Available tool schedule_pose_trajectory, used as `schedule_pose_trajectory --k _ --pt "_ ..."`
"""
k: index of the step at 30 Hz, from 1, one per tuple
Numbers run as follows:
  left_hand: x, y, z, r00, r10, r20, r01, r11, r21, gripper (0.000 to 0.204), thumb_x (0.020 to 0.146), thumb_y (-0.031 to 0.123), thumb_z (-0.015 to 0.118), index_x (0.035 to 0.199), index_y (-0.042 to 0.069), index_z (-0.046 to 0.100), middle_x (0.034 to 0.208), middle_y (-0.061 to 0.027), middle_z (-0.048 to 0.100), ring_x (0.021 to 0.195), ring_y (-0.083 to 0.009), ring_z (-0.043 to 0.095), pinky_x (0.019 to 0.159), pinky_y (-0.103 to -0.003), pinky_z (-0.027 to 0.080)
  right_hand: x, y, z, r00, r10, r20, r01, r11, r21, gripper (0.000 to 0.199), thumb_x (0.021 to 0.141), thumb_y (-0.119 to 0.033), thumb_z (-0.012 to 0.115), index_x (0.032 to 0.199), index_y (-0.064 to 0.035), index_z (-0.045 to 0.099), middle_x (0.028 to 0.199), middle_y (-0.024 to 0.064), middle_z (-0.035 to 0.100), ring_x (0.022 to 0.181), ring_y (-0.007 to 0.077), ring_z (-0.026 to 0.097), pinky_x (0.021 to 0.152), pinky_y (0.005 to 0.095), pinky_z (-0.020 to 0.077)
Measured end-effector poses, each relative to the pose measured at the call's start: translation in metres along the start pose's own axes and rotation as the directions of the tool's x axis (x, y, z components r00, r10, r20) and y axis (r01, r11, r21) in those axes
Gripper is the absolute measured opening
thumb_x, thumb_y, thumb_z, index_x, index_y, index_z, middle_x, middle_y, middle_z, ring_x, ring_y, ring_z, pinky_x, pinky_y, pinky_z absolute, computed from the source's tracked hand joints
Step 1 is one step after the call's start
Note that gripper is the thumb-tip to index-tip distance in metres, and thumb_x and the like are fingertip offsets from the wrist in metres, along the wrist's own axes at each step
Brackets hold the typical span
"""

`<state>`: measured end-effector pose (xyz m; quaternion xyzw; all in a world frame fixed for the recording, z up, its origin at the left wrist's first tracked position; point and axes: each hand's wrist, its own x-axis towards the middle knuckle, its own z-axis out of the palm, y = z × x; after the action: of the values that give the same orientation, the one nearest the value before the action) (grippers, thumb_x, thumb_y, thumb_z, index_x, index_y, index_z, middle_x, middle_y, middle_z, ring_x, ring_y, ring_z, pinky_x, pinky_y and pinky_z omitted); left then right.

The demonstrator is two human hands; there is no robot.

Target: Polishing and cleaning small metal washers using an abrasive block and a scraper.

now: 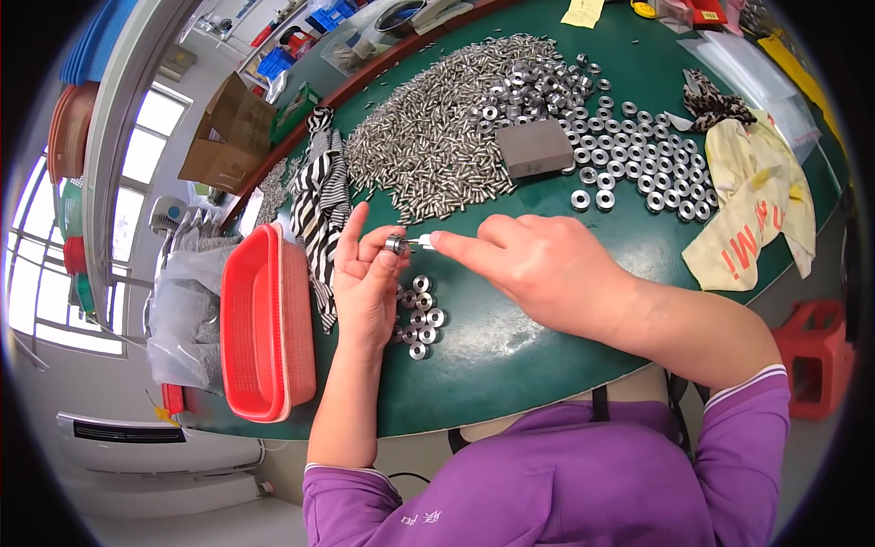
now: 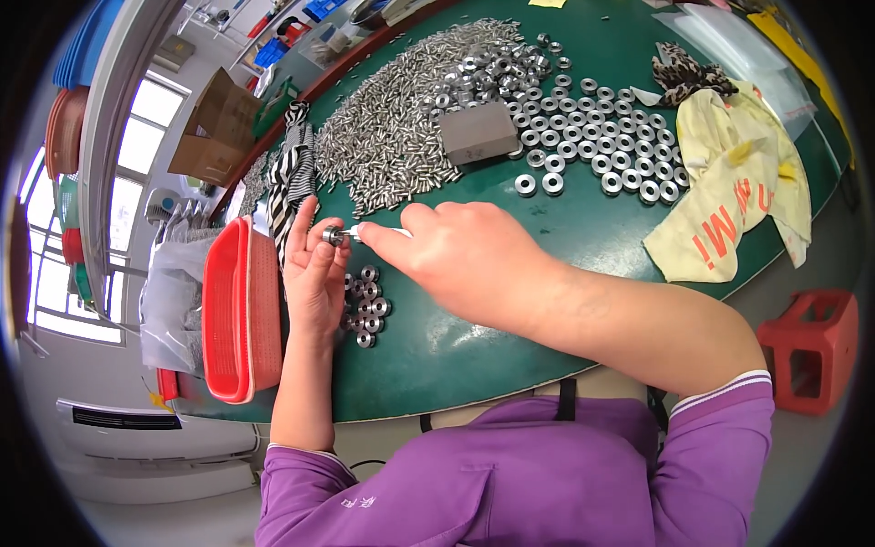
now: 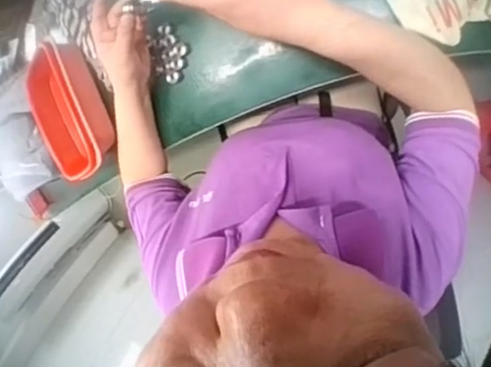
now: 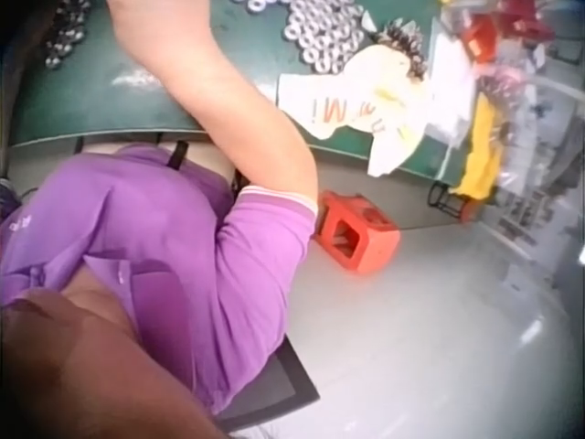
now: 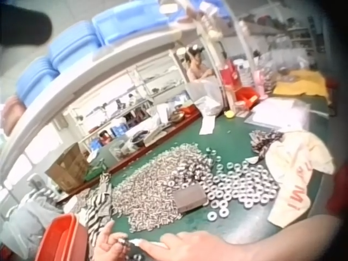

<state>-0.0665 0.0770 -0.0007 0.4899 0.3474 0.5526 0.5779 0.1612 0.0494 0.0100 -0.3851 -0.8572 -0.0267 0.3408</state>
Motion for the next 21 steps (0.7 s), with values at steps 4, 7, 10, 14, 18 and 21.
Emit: schedule_pose_trajectory --k 4,7,10,14,18,21 --pt "0.0007 -0.0006 0.0016 1.0 0.015 0.009 -0.016 1.0 0.022 0.071 0.082 0.003 0.063 0.139 0.002 0.021 0.107 -0.0108 0.059 0.088 -0.0125 0.059 0.081 -0.025 0.049 -0.0012 0.0 0.0026 0.998 0.05 0.035 -0.052 0.996 0.077 0.044 0.076 -0.008 0.059 0.118 -0.0158 0.056 0.073 0.0044 0.052 0.057 0.0207 0.058 0.052 0.0329 0.0493" --pt "0.0014 -0.0015 0.0024 0.999 0.03 0.013 -0.031 0.999 0.014 0.071 0.083 0.002 0.062 0.139 0.002 0.02 0.108 -0.0113 0.059 0.09 -0.0134 0.059 0.082 -0.027 0.049 -0.0016 -0.0003 0.0049 0.998 0.068 0.005 -0.068 0.99 0.126 0.039 0.078 -0.008 0.059 0.117 -0.0157 0.056 0.07 0.0055 0.052 0.057 0.023 0.058 0.051 0.0345 0.0492" --pt "0.0024 -0.0031 0.0028 0.999 0.037 0.014 -0.037 0.999 0.006 0.071 0.083 0.002 0.062 0.14 0.002 0.02 0.108 -0.0115 0.059 0.091 -0.0139 0.06 0.083 -0.027 0.05 0.0003 0.0 0.0019 0.991 0.118 0.066 -0.129 0.973 0.19 0.037 0.08 -0.009 0.059 0.116 -0.0166 0.057 0.07 0.0065 0.053 0.058 0.0249 0.058 0.052 0.0356 0.0493" --pt "0.0024 -0.0042 0.0015 0.999 0.045 0.011 -0.045 0.999 0.014 0.071 0.082 0.002 0.062 0.14 0.002 0.02 0.109 -0.0117 0.059 0.091 -0.014 0.06 0.083 -0.028 0.05 0.0032 -0.0013 -0.0004 0.979 0.166 0.114 -0.191 0.946 0.26 0.034 0.081 -0.011 0.059 0.115 -0.0172 0.057 0.069 0.0077 0.054 0.06 0.0267 0.059 0.054 0.0374 0.0495" --pt "0.0025 -0.0042 0.0062 0.999 0.04 -0.001 -0.04 0.998 0.054 0.072 0.079 0.01 0.07 0.138 0.003 0.028 0.109 -0.0053 0.06 0.091 -0.01 0.058 0.083 -0.024 0.047 0.0026 0.0007 0.0033 0.962 0.237 0.133 -0.271 0.87 0.411 0.032 0.083 -0.011 0.058 0.115 -0.016 0.058 0.076 0.0115 0.061 0.064 0.0275 0.061 0.058 0.0368 0.0497" --pt "0.0026 -0.0051 0.0057 0.999 0.048 -0.009 -0.047 0.998 0.051 0.073 0.079 0.01 0.07 0.138 0.003 0.029 0.109 -0.0054 0.06 0.091 -0.0099 0.058 0.083 -0.023 0.048 0.0063 0.0006 -0.0028 0.921 0.302 0.246 -0.39 0.733 0.558 0.032 0.085 -0.011 0.056 0.116 -0.014 0.058 0.079 0.012 0.063 0.066 0.0223 0.062 0.06 0.0325 0.0492"
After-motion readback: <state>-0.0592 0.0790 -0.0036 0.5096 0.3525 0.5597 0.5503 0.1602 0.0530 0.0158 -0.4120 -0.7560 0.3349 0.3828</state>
